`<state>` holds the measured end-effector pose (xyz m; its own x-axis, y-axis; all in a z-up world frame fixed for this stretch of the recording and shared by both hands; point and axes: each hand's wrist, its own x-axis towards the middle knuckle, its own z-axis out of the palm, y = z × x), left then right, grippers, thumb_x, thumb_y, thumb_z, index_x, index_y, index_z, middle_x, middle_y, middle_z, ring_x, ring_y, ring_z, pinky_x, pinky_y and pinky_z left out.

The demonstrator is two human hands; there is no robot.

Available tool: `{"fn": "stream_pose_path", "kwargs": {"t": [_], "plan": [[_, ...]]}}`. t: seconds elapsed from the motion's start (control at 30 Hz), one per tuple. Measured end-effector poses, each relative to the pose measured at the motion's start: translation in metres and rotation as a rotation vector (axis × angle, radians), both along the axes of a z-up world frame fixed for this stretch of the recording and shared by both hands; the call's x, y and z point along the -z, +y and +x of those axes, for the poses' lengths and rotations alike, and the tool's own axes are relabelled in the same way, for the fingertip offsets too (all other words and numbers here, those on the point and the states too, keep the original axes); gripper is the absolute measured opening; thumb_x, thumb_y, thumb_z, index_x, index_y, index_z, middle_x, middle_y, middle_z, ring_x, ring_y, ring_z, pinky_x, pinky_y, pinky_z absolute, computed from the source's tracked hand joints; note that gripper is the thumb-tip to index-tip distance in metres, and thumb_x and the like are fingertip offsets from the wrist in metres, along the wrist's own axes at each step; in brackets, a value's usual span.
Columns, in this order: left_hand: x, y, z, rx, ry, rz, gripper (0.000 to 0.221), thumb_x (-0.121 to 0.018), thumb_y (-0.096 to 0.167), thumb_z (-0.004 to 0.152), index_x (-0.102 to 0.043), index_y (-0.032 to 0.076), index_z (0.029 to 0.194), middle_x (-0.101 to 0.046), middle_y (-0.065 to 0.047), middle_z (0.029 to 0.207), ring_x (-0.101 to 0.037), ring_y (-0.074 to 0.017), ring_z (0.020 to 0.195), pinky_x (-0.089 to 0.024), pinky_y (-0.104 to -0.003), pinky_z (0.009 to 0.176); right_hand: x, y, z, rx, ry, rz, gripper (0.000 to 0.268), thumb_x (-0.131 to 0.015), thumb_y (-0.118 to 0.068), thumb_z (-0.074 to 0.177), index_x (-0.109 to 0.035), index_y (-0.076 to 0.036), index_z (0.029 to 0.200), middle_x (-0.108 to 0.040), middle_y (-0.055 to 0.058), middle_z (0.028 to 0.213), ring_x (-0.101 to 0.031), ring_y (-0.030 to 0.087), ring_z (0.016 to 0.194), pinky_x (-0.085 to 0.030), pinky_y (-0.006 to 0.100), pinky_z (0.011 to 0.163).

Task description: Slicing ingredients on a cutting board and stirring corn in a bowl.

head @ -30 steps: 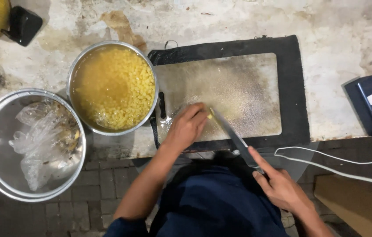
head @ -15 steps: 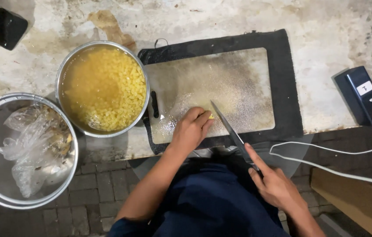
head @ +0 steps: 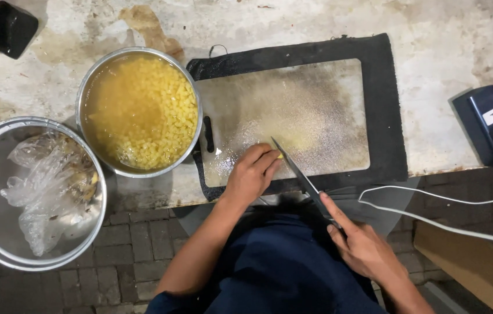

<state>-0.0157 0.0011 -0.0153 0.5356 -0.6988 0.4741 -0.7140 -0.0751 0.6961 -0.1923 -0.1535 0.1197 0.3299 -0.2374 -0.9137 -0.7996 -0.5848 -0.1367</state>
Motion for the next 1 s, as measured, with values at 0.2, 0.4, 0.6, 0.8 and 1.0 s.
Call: {"fn": "stream_pose_path", "kwargs": {"t": [0.2, 0.4, 0.6, 0.8, 1.0], "plan": [[-0.005, -0.005, 0.003, -0.003, -0.008, 0.006, 0.01, -0.065, -0.003, 0.092, -0.068, -0.009, 0.099, -0.062, -0.018, 0.096, -0.062, -0.032, 0.088, -0.055, -0.039, 0.083, 0.006, 0.009, 0.005, -0.045, -0.055, -0.016, 0.075, -0.04, -0.03, 0.097, -0.001, -0.056, 0.156, -0.064, 0.025, 0.072, -0.062, 0.048, 0.075, -0.046, 0.041, 0.071], [0.002, 0.007, 0.0, 0.006, 0.038, 0.059, 0.021, -0.064, 0.005, 0.095, -0.065, -0.005, 0.114, -0.061, -0.018, 0.107, -0.064, -0.0324, 0.096, -0.056, -0.04, 0.087, 0.007, -0.006, -0.002, 0.051, -0.198, -0.042, 0.07, -0.046, -0.035, 0.095, -0.015, -0.056, 0.155, -0.053, 0.021, 0.055, -0.055, 0.041, 0.056, -0.042, 0.037, 0.062], [0.003, 0.01, 0.002, -0.032, 0.026, 0.07, 0.017, -0.064, 0.004, 0.095, -0.066, -0.004, 0.11, -0.06, -0.015, 0.102, -0.062, -0.0309, 0.091, -0.054, -0.039, 0.085, -0.008, 0.001, 0.003, 0.002, -0.028, -0.037, 0.071, -0.043, -0.038, 0.097, -0.008, -0.065, 0.152, -0.048, 0.015, 0.054, -0.051, 0.031, 0.051, -0.041, 0.038, 0.065], [-0.006, 0.003, 0.005, -0.01, -0.013, 0.049, 0.01, -0.064, -0.001, 0.092, -0.069, -0.008, 0.098, -0.061, -0.017, 0.094, -0.062, -0.0317, 0.083, -0.054, -0.039, 0.076, -0.003, 0.005, 0.011, -0.045, 0.0, -0.016, 0.07, -0.039, -0.037, 0.099, -0.002, -0.063, 0.154, -0.047, 0.016, 0.053, -0.049, 0.028, 0.049, -0.04, 0.036, 0.061], [-0.006, 0.003, 0.004, 0.009, 0.016, 0.136, 0.017, -0.061, 0.003, 0.095, -0.066, -0.006, 0.108, -0.06, -0.018, 0.107, -0.063, -0.033, 0.092, -0.056, -0.04, 0.079, 0.016, -0.022, -0.019, 0.212, -0.213, 0.05, 0.071, -0.048, -0.035, 0.091, -0.017, -0.056, 0.151, -0.037, -0.02, 0.157, -0.054, 0.023, 0.133, -0.052, 0.037, 0.099]]}}
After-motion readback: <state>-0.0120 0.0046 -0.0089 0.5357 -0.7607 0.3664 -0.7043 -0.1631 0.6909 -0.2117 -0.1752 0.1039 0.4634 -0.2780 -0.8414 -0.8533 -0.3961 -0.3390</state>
